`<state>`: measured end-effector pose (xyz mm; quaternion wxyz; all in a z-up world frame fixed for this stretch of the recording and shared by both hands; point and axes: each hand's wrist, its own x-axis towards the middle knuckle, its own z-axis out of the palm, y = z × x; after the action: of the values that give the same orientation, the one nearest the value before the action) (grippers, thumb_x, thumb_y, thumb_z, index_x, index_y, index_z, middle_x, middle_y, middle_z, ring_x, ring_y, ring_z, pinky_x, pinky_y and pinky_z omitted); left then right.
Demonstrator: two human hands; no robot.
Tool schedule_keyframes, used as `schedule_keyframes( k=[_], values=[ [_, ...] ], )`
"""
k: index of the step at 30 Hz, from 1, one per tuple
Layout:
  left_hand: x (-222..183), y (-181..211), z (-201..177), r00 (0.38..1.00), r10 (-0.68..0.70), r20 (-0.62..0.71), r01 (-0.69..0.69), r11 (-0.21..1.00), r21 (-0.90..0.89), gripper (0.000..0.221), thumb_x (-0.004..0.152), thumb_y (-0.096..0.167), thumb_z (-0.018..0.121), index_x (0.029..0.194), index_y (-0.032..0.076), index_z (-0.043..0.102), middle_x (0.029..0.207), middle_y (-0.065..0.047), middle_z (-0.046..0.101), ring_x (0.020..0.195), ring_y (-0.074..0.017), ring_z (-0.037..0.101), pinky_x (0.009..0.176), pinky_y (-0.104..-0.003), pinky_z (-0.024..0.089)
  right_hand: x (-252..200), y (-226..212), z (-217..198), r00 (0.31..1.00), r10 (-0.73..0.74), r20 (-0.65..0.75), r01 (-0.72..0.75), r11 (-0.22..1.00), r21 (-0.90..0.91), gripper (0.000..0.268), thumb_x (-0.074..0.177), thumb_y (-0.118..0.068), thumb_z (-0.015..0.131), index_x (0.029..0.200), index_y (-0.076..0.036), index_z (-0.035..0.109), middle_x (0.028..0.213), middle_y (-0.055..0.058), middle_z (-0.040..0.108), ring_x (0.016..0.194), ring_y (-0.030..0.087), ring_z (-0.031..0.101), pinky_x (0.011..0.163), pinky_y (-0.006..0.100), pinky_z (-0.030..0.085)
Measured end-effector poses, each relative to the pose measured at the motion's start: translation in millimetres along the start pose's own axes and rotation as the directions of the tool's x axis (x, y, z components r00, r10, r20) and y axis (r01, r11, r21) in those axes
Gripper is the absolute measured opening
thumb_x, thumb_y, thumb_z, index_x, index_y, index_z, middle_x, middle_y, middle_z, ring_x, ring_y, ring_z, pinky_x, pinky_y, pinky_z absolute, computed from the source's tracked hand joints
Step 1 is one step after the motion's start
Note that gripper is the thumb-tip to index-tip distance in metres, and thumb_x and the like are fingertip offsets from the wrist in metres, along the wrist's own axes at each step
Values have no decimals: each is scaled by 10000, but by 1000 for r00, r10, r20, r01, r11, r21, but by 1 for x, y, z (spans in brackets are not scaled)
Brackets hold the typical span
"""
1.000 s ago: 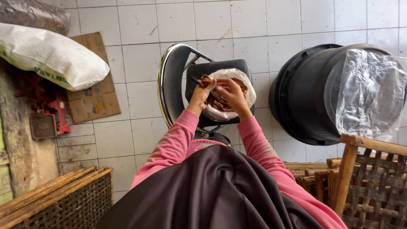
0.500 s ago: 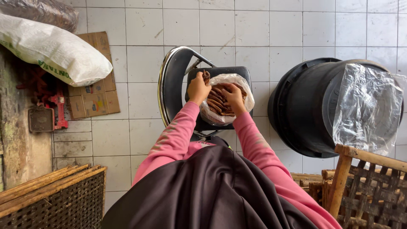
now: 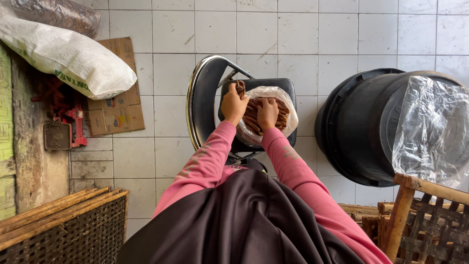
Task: The person picks up dried banana pieces from a wooden drying rack and places them into a clear plastic bag that is sitting on a chair.
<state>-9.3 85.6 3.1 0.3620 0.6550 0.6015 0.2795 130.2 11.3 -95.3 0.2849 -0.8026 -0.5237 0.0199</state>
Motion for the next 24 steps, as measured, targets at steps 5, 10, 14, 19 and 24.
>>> schedule_keyframes(
  k=[5,10,14,19,24],
  values=[
    [1,-14,0,980,-83,182,182,748,-638,510,859,266,825,1195,26,525,1000,-138,713,883,-254,727,784,-379,610,3,-3,-20,999,41,1,-41,997,60,167,912,-173,719,1063,-104,738,1046,118,691,958,320,657,825,441,524],
    [9,-15,8,840,-24,541,535,197,-822,470,865,122,702,1272,35,482,1059,-112,671,934,-213,719,793,-354,634,15,-32,-66,881,154,447,-471,365,803,291,1037,-239,662,1243,-34,682,1062,67,720,944,139,675,804,277,572],
    [4,-8,18,873,-27,488,444,462,-768,497,890,99,745,1297,17,472,1133,-118,656,1001,-198,701,842,-344,635,30,-53,-109,881,51,470,-412,571,710,358,958,-117,743,1290,-34,638,1051,71,704,951,126,689,833,265,593],
    [7,-12,20,876,-27,482,421,529,-737,473,885,95,763,1266,13,495,1105,-116,669,978,-191,703,853,-330,621,34,-56,-135,895,-36,444,-252,780,573,480,840,-39,795,1285,-31,613,1078,68,674,953,135,675,825,283,593],
    [17,-22,13,892,-55,448,401,553,-730,458,835,112,782,1219,11,553,999,-127,693,873,-221,707,769,-334,608,33,-24,-129,929,102,355,-312,733,604,176,1029,-103,696,1162,-6,757,937,53,722,838,103,624,729,255,513]
  ],
)
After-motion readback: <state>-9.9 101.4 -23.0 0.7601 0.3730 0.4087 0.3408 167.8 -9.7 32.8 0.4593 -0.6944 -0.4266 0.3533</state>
